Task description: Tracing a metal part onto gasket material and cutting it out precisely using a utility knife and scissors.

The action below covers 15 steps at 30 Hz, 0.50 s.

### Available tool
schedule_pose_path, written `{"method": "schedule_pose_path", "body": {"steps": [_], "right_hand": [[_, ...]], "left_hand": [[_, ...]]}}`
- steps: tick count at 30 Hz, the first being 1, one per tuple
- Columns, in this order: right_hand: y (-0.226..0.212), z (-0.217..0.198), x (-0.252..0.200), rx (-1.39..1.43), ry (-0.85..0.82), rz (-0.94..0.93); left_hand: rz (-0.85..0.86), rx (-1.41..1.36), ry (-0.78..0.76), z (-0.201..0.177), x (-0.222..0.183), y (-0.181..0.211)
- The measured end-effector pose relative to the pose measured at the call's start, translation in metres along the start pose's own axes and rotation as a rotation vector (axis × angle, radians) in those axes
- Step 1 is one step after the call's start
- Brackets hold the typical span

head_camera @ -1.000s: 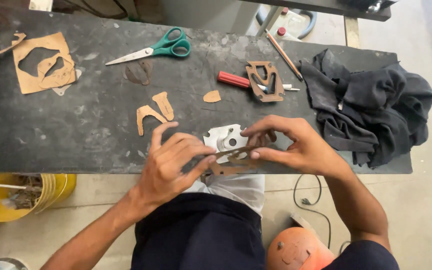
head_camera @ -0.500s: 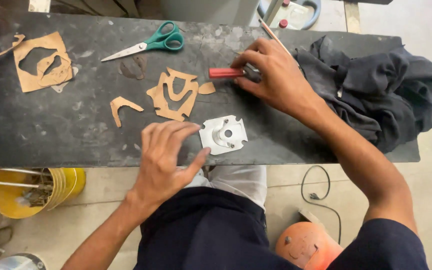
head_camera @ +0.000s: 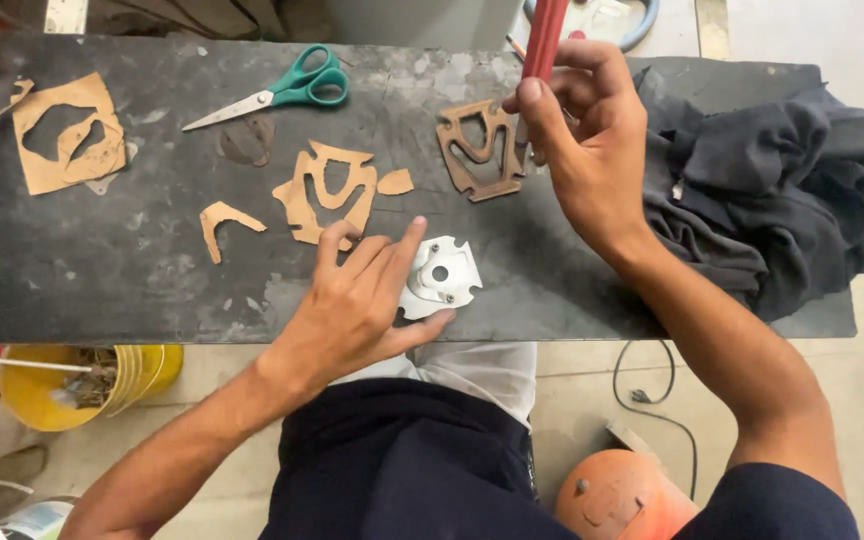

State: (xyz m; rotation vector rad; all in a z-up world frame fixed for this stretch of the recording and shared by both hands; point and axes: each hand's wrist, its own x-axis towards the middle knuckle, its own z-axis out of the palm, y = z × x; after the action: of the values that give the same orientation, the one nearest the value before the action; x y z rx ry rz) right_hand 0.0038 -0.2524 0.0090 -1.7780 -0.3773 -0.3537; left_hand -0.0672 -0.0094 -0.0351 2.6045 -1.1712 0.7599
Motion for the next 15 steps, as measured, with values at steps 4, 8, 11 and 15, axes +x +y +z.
{"method": "schedule_pose_path", "body": {"steps": [4,8,11,15], "right_hand": [[-0.011,0.001,-0.001,0.214,-0.077,0.201],[-0.015,0.009,-0.009,0.193,-0.165,0.245],[-0.009,0.017,-0.017,0.300,-0.239,0.311],[-0.009,0.025,-0.027,0.237,-0.304,0.323]], "left_hand": [[-0.078,-0.215,0.125,0.007,-0.001,-0.003],[-0.116,-0.240,0.111,0.008,-0.001,-0.003],[-0.138,-0.280,0.113,0.008,-0.003,-0.004],[-0.162,-0.329,0.092,0.007,-0.005,-0.005]]}}
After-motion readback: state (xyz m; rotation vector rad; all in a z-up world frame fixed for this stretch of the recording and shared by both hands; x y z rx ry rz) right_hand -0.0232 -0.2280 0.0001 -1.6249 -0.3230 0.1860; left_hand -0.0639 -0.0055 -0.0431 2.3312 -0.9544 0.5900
